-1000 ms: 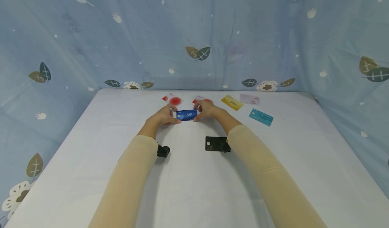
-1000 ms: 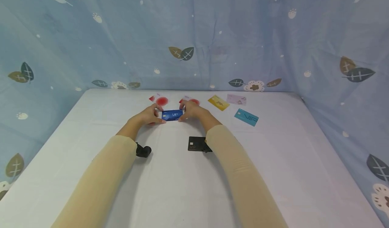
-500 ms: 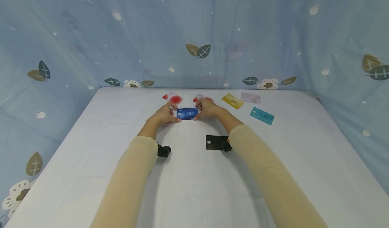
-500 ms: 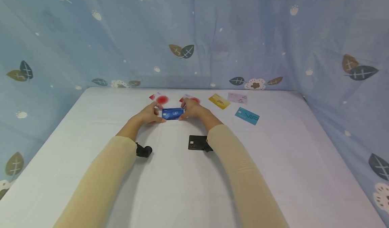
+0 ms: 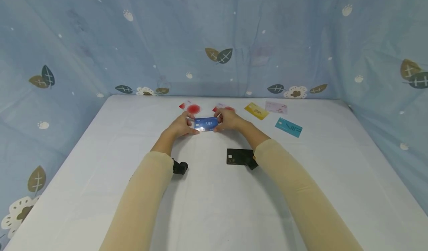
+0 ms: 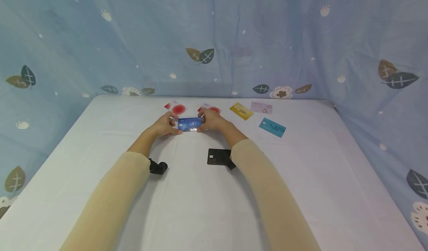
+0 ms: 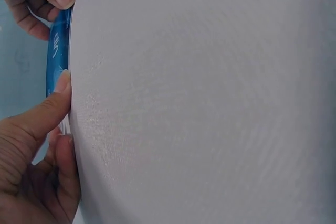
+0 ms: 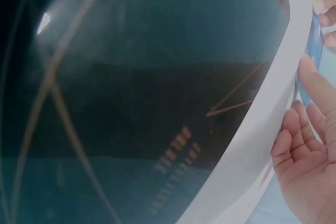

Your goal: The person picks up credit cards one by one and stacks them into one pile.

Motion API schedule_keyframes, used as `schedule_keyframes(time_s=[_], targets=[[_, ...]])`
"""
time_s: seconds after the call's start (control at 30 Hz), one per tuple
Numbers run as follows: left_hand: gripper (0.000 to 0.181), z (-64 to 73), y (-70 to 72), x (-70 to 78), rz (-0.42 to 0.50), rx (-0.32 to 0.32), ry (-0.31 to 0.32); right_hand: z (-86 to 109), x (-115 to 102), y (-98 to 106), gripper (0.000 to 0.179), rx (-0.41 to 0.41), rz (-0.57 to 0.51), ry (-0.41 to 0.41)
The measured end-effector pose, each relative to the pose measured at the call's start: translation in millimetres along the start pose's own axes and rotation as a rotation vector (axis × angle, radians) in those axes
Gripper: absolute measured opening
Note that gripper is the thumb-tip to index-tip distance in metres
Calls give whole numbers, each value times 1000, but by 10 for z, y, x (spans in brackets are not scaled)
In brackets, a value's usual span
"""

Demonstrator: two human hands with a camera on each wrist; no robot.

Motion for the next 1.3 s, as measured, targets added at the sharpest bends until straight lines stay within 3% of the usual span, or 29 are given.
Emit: schedule_keyframes(time_s=[0.4, 0.63, 0.73, 1.03, 1.3], targets=[[63, -4, -10, 34, 43, 23, -74, 24, -9, -10, 57, 17, -16, 13], [67, -6, -7, 16, 63, 32, -80, 58, -66, -38, 59, 22, 54, 77], [65, -5, -6, 18, 44, 25, -82, 49, -83, -62, 59, 11, 96, 113], [67, 16, -30, 36, -31, 5, -137, 61, -105, -92, 71, -17, 84, 151], [69, 31, -25, 66, -100, 5, -177, 47, -46, -124, 75, -35, 122, 93]])
Point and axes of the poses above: each hand's wrist, its own z-axis away from the middle knuckle, its own y-axis out of the back of the hand, x = y × z, the point moved 9 cm from there along -z, towards the middle knuckle, and after that the axes turned 3 degrees about -z, right-handed, at the moved point
